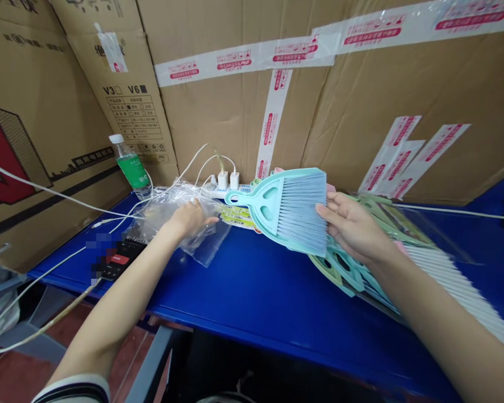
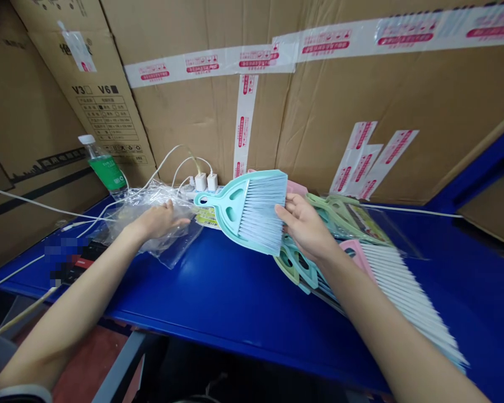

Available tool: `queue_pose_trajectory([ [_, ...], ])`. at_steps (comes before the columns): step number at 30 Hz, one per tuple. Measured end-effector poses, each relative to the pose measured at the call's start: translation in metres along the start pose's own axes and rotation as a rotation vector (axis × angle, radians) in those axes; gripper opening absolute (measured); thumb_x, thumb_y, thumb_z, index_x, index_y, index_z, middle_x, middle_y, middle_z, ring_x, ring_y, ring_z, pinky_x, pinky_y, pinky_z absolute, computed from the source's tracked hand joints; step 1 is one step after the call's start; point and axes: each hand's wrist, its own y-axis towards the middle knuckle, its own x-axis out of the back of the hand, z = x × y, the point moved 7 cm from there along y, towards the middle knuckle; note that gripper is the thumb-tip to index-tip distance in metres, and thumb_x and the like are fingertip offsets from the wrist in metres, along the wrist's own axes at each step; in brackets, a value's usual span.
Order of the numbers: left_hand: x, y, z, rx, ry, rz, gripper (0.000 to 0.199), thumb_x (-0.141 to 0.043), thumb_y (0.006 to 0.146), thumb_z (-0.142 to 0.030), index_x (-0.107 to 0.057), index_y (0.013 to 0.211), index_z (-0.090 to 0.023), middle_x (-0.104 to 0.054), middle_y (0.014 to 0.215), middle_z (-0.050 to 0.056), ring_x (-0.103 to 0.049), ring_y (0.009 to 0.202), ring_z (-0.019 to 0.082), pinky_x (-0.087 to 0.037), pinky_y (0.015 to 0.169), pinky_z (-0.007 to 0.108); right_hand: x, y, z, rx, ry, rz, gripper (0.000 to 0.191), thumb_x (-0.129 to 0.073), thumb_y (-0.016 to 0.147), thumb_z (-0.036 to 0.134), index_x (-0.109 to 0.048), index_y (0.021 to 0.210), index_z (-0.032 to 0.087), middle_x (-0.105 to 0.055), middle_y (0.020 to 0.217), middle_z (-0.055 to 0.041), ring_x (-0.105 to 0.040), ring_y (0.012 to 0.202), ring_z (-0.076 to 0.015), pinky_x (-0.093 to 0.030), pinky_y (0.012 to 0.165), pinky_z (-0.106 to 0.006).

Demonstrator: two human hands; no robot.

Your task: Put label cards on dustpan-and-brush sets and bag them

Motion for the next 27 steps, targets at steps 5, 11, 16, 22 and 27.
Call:
queue_pose_trajectory([
  [5,-0.004,0.007,0.022,0.204,0.045,0.169,0.093,-0.035,0.094,-0.063,-0.01,0.153,0.004,-0.024,0.151,0.037,-0.028,0.142,0.044,-0.034,0.108,0.059,-0.003,0.0,-0.002,-0.016,-0.017,0.01,0.047,-0.07,0.072,0.061,-0.057,0.103,0.028,-0.073,0.107,-0.0079,-0.068,0.1,-0.0281,-0.058,0.079,-0.046],
  [11,-0.006,0.015,0.042,0.228,0.014,0.186,0.088,-0.025,0.093,-0.067,-0.004,0.156,-0.008,-0.012,0.158,0.029,-0.015,0.146,0.043,-0.028,0.11,0.064,-0.006,0.0,-0.004,-0.014,-0.032,0.012,0.043,-0.069,0.074,0.059,-0.057,0.101,0.027,-0.073,0.107,-0.0081,-0.069,0.099,-0.0277,-0.058,0.076,-0.044],
  [16,-0.029,0.015,0.04,0.157,0.014,0.366,0.091,-0.031,0.091,-0.066,-0.002,0.156,-0.009,-0.005,0.158,0.029,-0.015,0.146,0.044,-0.029,0.109,0.063,-0.009,-0.002,-0.007,-0.066,0.027,-0.004,0.047,-0.075,0.069,0.058,-0.056,0.098,0.026,-0.074,0.107,-0.0071,-0.069,0.1,-0.0278,-0.058,0.078,-0.044],
  [22,-0.034,0.017,0.04,0.064,0.056,0.451,0.091,-0.037,0.09,-0.065,-0.013,0.155,-0.005,-0.015,0.157,0.028,-0.019,0.146,0.04,-0.032,0.111,0.052,-0.016,-0.004,-0.013,-0.137,0.114,0.005,0.05,-0.078,0.065,0.055,-0.055,0.098,0.027,-0.073,0.11,-0.0064,-0.069,0.101,-0.0286,-0.058,0.081,-0.046],
  [27,-0.017,0.015,0.029,-0.054,0.11,0.372,0.063,-0.056,0.084,-0.046,-0.053,0.136,-0.009,-0.048,0.145,0.021,-0.04,0.14,0.033,-0.036,0.112,0.039,-0.02,-0.005,-0.017,-0.158,0.166,0.039,0.045,-0.077,0.069,0.049,-0.056,0.101,0.026,-0.073,0.109,-0.0074,-0.068,0.105,-0.0292,-0.057,0.086,-0.048],
])
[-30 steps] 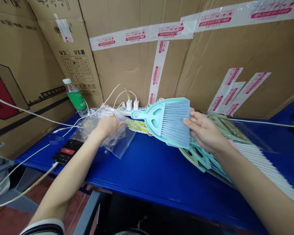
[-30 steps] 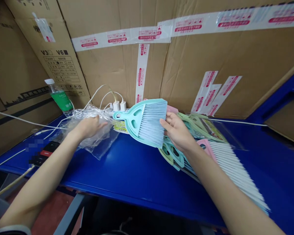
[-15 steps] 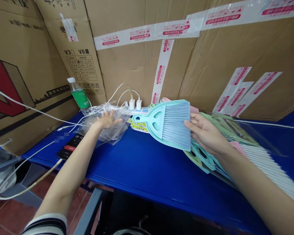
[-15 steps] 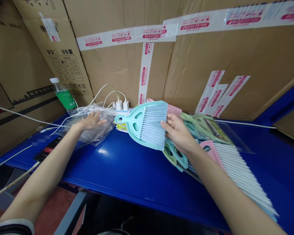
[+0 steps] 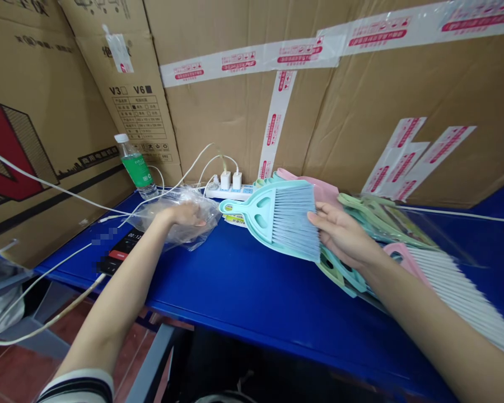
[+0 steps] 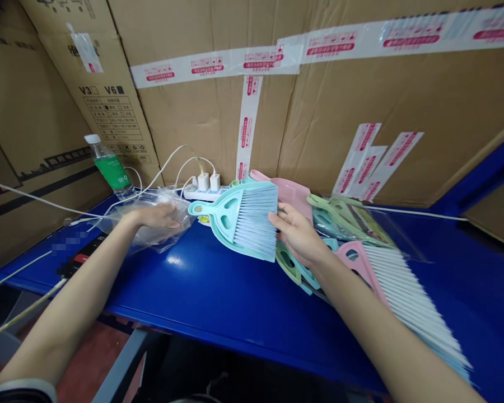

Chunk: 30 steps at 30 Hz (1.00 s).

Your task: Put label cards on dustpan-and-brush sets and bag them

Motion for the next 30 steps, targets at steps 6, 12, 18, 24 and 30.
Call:
queue_pose_trajectory([
  [6,0.041,-0.029,-0.023,-0.04,0.018,-0.384,0.043,-0.031,0.094,-0.018,-0.058,0.126,-0.01,-0.062,0.131,0.018,-0.054,0.127,0.029,-0.042,0.107,0.044,0.001,0.0,0.002,0.018,-0.018,-0.011,0.046,-0.076,0.069,0.051,-0.056,0.102,0.025,-0.073,0.11,-0.0085,-0.067,0.105,-0.029,-0.056,0.087,-0.048],
  [12,0.043,-0.062,-0.095,-0.794,-0.2,-0.634,0.058,-0.046,0.086,-0.027,-0.042,0.141,-0.011,-0.056,0.136,0.016,-0.053,0.126,0.026,-0.045,0.106,0.046,0.003,0.0,0.007,0.053,-0.133,0.028,0.045,-0.068,0.077,0.052,-0.057,0.111,0.025,-0.072,0.109,-0.0081,-0.068,0.102,-0.0262,-0.056,0.087,-0.046],
  [18,0.03,-0.056,-0.105,-0.73,-0.226,-0.718,0.055,-0.046,0.095,-0.028,-0.034,0.147,-0.015,-0.06,0.128,0.017,-0.062,0.113,0.027,-0.053,0.093,0.044,0.017,-0.003,0.03,0.197,-0.414,-0.078,0.043,-0.056,0.087,0.049,-0.053,0.122,0.025,-0.071,0.1,-0.0068,-0.068,0.089,-0.0227,-0.058,0.074,-0.04],
  [24,0.035,-0.073,-0.112,-0.627,-0.213,-0.816,0.072,-0.048,0.095,-0.027,-0.008,0.155,-0.02,-0.061,0.129,0.017,-0.067,0.104,0.029,-0.058,0.081,0.042,-0.04,-0.061,0.084,1.038,-1.184,-0.227,0.021,-0.046,0.096,0.028,-0.065,0.095,0.02,-0.066,0.097,-0.0105,-0.06,0.096,-0.0253,-0.05,0.084,-0.044],
  [30,0.03,-0.078,-0.124,-0.586,-0.194,-0.799,0.078,-0.054,0.094,-0.029,-0.006,0.155,-0.022,-0.066,0.121,0.014,-0.069,0.103,0.027,-0.058,0.079,0.038,-0.076,-0.065,0.055,0.946,-1.353,0.055,0.025,-0.052,0.095,0.033,-0.064,0.079,0.018,-0.064,0.106,-0.0149,-0.056,0.103,-0.0285,-0.051,0.081,-0.042],
])
